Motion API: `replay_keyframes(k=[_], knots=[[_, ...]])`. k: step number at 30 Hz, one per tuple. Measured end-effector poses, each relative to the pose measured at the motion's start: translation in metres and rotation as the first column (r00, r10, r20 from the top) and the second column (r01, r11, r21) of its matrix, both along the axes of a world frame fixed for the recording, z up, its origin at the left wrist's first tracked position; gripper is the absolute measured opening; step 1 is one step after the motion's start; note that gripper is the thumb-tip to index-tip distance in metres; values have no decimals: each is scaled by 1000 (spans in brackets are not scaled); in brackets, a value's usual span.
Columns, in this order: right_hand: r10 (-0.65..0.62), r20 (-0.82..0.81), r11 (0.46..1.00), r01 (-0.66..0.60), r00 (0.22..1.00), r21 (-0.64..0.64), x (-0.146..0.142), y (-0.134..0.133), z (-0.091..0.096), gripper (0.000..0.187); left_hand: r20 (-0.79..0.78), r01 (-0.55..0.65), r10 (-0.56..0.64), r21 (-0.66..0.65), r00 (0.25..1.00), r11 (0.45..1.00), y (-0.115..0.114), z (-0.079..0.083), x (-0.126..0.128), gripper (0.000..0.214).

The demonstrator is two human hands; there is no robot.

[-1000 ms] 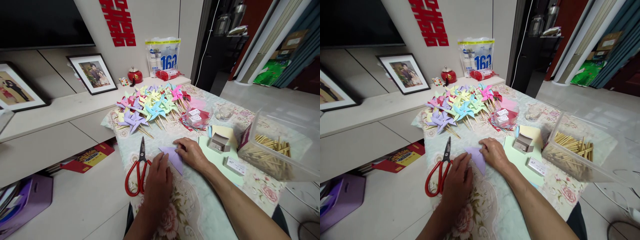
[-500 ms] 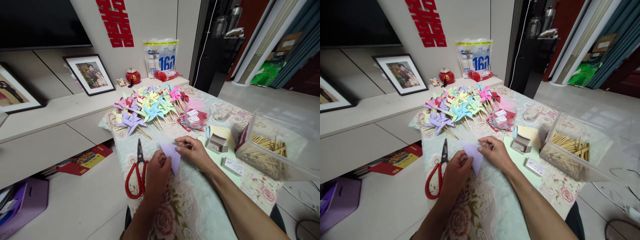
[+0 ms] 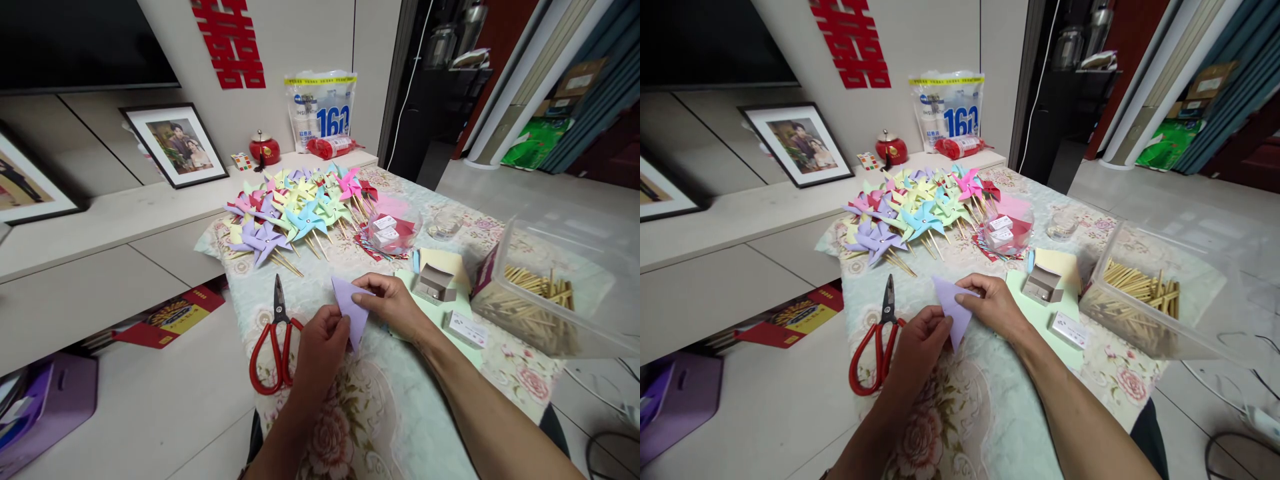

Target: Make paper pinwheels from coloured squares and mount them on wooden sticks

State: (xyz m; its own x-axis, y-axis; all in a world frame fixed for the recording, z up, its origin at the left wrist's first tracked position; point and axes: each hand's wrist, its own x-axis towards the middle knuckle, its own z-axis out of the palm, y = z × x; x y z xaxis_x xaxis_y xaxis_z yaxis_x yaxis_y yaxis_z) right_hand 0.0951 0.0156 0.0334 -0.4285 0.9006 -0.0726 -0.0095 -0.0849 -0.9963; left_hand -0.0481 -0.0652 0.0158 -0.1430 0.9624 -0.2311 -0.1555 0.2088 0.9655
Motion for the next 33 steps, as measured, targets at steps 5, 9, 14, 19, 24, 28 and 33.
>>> replay_keyframes(k=[5, 9, 14, 19, 24, 28, 33], knots=[[35, -21, 999, -34, 999, 27, 2, -1, 3, 15, 52, -2, 6, -75, 999, 997, 1, 7, 0, 21], [53, 11, 992, -54, 999, 110, 3, 0, 4, 13, 104, 0, 7, -65, 995, 998, 1, 7, -1, 22], [72, 65, 985, -81, 995, 154, 4, 0, 3, 13, 160, -14, 23, -63, 987, 998, 3, 2, -3, 21], [93, 77, 975, -107, 993, 196, 3, 0, 3, 14, 190, -25, 35, -54, 981, 998, 4, -2, -3, 16], [79, 132, 933, -119, 988, 340, 3, 0, 3, 16, 223, -17, 31, -61, 974, 998, 3, 4, -5, 28], [71, 160, 891, -135, 985, 434, 2, -2, 3, 19, 210, -20, 29, -47, 977, 999, 3, 4, -5, 31], [68, 150, 921, -120, 986, 371, 0, -2, 3, 18, 152, -30, 33, -26, 988, 999, 0, -1, -4, 25]])
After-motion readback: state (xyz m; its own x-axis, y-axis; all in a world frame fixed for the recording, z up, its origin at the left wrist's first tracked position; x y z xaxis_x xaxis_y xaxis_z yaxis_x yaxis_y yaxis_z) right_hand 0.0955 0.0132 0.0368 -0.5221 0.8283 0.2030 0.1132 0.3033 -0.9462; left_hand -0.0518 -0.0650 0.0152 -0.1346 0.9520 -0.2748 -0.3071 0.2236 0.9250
